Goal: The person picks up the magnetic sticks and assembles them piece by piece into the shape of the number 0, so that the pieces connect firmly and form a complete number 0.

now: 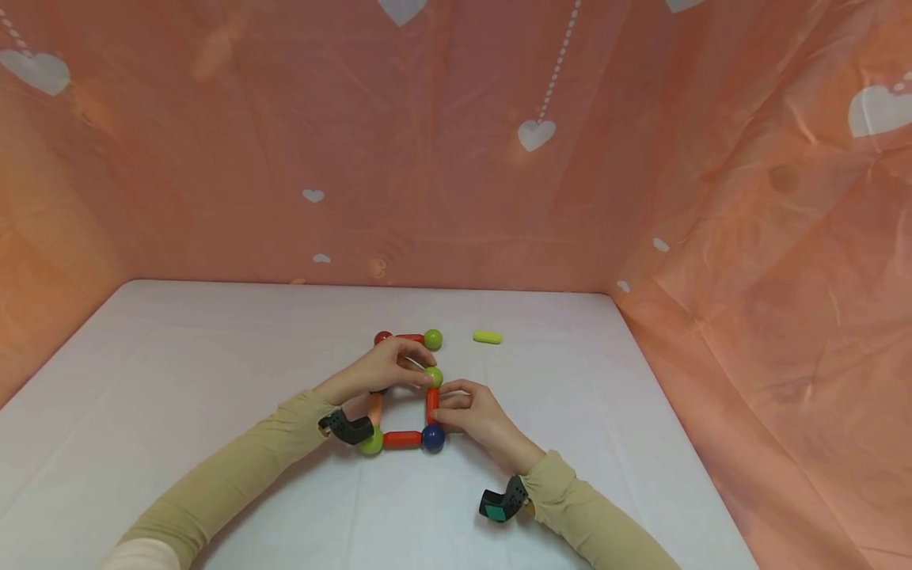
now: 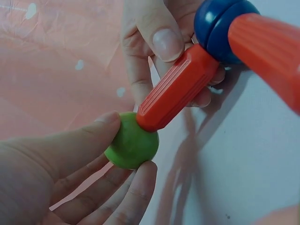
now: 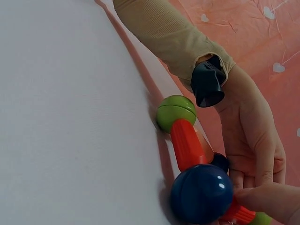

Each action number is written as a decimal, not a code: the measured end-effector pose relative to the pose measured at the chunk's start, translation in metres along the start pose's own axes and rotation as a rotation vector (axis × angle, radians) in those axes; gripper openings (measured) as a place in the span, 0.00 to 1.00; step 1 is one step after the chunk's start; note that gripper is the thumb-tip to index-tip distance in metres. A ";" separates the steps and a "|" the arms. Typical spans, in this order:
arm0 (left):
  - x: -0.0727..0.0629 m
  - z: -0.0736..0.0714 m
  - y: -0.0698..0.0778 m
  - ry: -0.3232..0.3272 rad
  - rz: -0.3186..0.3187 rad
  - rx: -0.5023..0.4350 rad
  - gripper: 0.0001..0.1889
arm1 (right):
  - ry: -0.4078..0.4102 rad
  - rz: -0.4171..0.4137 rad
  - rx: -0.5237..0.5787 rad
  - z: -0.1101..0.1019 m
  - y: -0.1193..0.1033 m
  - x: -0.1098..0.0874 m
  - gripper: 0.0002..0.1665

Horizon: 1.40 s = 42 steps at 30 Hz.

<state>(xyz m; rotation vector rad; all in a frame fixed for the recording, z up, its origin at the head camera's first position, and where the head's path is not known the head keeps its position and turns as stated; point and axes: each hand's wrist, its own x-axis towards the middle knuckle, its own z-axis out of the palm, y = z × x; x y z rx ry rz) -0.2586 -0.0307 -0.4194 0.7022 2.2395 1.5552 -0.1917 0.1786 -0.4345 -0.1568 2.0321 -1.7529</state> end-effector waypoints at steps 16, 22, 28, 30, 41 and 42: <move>-0.025 -0.029 -0.004 0.130 -0.052 -0.131 0.18 | -0.004 0.022 -0.011 -0.001 -0.003 0.003 0.25; -0.046 -0.047 -0.008 0.253 -0.217 -0.130 0.14 | 0.011 0.022 -0.016 0.001 -0.004 0.003 0.26; -0.055 -0.049 -0.020 0.256 -0.296 -0.048 0.12 | 0.044 0.044 -0.038 0.003 -0.005 0.004 0.25; -0.056 -0.046 -0.023 0.237 -0.292 -0.063 0.12 | 0.053 0.042 -0.059 0.003 -0.005 0.004 0.25; -0.057 -0.035 -0.028 0.227 -0.301 -0.157 0.13 | 0.045 0.005 -0.153 0.004 -0.007 0.004 0.23; -0.057 -0.035 -0.028 0.226 -0.303 -0.153 0.14 | 0.041 0.001 -0.157 0.004 -0.007 0.004 0.23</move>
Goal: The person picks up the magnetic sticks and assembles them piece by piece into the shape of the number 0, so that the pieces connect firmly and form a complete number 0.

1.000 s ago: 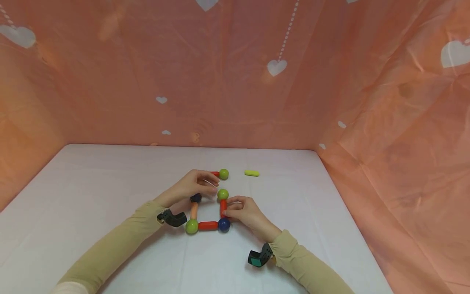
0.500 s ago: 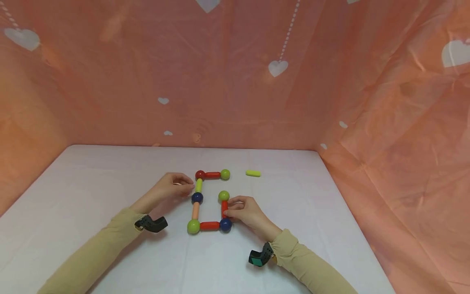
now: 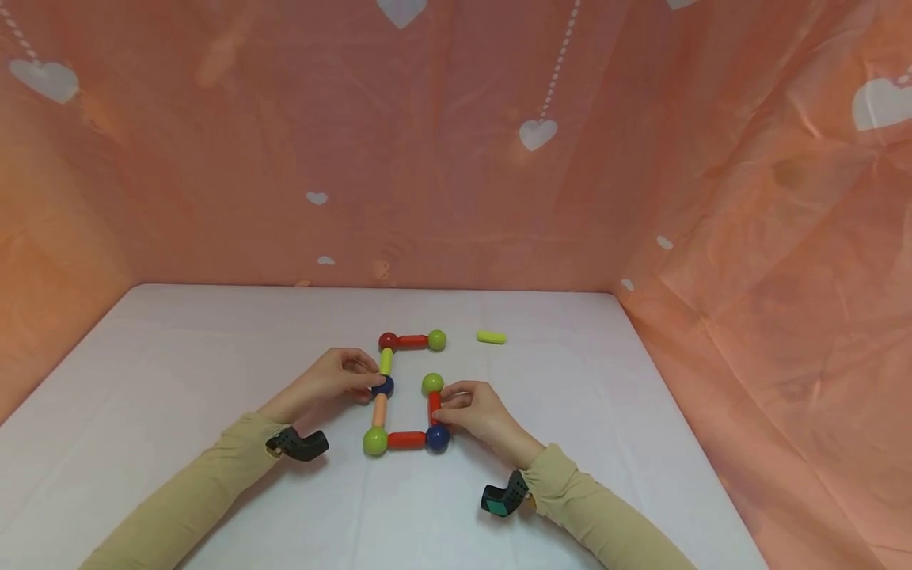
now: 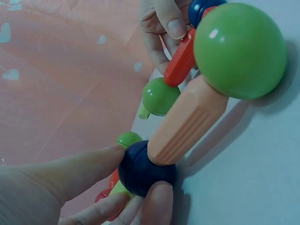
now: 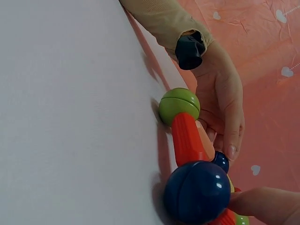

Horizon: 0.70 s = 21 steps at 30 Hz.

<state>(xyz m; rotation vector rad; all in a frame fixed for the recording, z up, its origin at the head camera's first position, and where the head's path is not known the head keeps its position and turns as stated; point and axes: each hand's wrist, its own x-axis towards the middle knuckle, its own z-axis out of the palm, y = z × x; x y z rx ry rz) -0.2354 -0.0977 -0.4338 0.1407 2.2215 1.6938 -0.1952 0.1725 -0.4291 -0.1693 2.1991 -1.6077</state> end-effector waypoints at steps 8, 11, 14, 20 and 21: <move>-0.001 0.001 0.000 -0.004 -0.015 0.000 0.15 | -0.024 0.037 0.012 -0.001 -0.002 0.000 0.25; -0.001 0.000 0.000 -0.010 -0.019 -0.008 0.15 | -0.029 0.052 0.007 0.000 -0.004 0.002 0.24; -0.001 -0.001 -0.001 -0.019 -0.018 -0.015 0.16 | -0.028 0.059 -0.018 0.000 -0.005 0.005 0.24; 0.001 -0.001 -0.003 -0.019 -0.014 -0.026 0.17 | -0.034 0.079 -0.023 -0.002 -0.004 0.008 0.21; 0.001 -0.001 -0.003 -0.015 -0.018 -0.029 0.17 | -0.035 0.084 -0.017 -0.002 -0.004 0.008 0.21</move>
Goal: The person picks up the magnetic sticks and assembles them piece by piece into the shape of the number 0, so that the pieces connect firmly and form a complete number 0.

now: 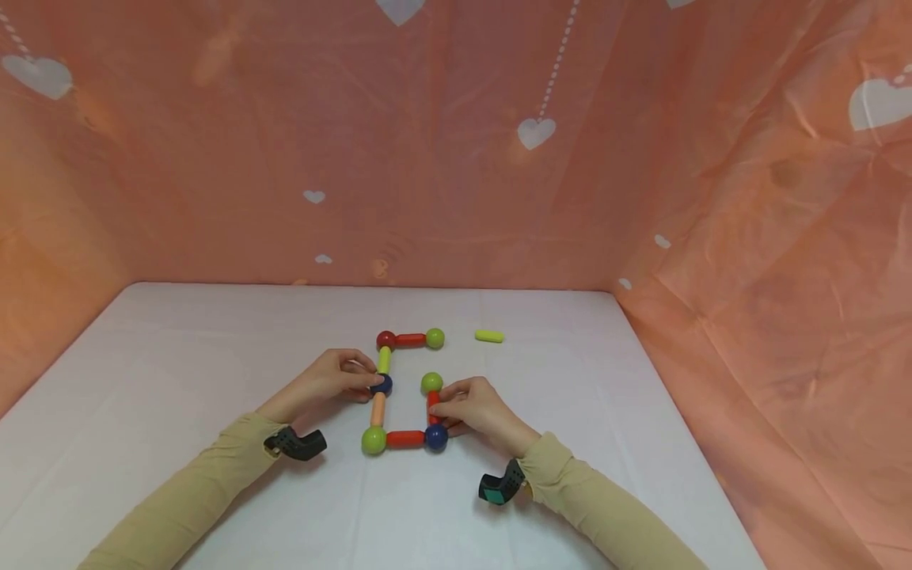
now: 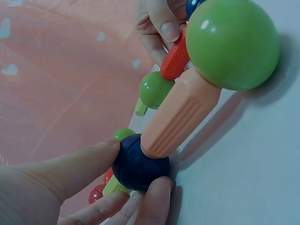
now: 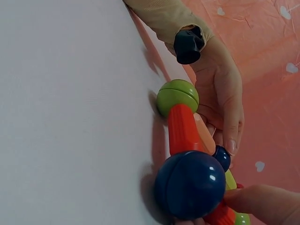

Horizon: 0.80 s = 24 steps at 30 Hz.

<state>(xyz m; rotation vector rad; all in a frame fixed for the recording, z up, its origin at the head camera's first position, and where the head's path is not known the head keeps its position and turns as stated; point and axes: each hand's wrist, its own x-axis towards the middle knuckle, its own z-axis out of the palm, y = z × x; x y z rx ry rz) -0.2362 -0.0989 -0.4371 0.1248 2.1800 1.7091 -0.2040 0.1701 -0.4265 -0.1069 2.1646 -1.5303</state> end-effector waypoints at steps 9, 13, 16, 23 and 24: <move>-0.001 0.001 0.000 0.009 -0.012 -0.013 0.16 | 0.025 0.035 -0.003 0.000 -0.001 -0.003 0.23; -0.001 0.001 0.001 0.010 -0.013 -0.012 0.16 | 0.021 0.040 0.013 0.000 -0.001 -0.005 0.23; -0.001 0.001 0.001 0.012 -0.011 -0.003 0.17 | -0.006 0.023 0.023 -0.003 -0.001 -0.006 0.22; 0.000 0.001 0.000 0.002 -0.015 -0.022 0.18 | 0.003 -0.019 0.010 -0.029 -0.010 -0.001 0.19; 0.000 0.000 0.000 0.000 -0.014 -0.022 0.18 | 0.020 -0.030 0.008 -0.035 -0.013 0.001 0.20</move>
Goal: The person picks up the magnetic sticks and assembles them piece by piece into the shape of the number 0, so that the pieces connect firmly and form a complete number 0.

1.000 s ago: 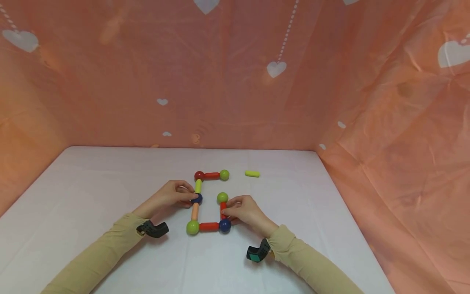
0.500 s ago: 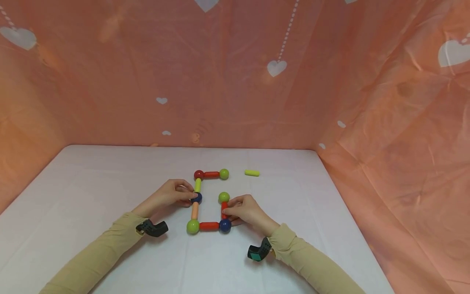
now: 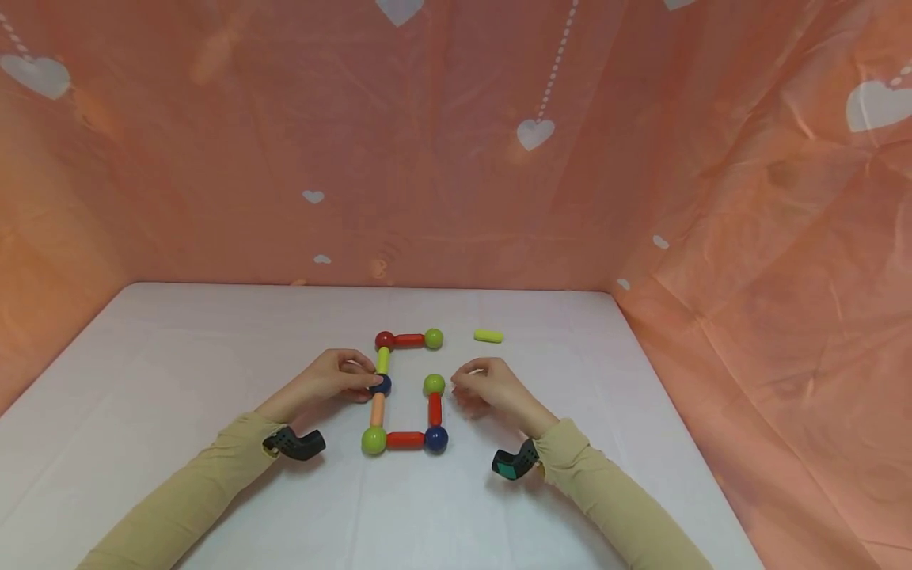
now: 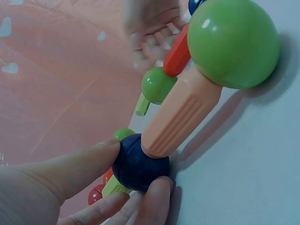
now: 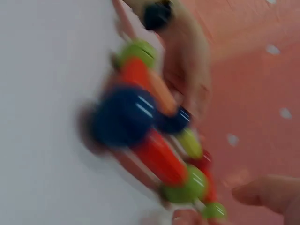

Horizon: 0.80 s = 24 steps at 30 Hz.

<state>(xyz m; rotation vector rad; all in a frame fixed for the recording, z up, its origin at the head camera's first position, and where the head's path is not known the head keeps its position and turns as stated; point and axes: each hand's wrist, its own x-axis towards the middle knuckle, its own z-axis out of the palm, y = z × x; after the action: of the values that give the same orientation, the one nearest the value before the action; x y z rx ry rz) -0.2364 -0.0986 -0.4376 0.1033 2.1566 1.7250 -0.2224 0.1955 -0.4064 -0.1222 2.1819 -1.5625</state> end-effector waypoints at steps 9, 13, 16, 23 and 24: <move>-0.002 0.000 0.001 -0.015 0.016 0.000 0.18 | 0.047 -0.161 0.040 -0.062 -0.016 0.027 0.27; -0.002 0.000 0.000 -0.016 0.007 -0.013 0.18 | 0.078 -0.169 0.039 -0.079 -0.014 0.041 0.29; -0.001 0.000 0.000 -0.014 -0.004 -0.016 0.18 | 0.113 -0.189 0.030 -0.088 -0.010 0.050 0.30; 0.000 0.000 0.000 -0.004 -0.009 -0.019 0.17 | 0.101 -0.228 -0.020 -0.098 0.002 0.065 0.28; 0.000 0.000 0.000 -0.008 -0.007 -0.017 0.17 | 0.095 -0.224 -0.038 -0.099 0.004 0.068 0.28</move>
<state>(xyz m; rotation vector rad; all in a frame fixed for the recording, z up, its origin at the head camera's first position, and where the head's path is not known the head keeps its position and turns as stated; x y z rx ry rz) -0.2360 -0.0988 -0.4378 0.0980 2.1337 1.7368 -0.3222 0.2613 -0.4055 -0.3198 2.3397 -1.6773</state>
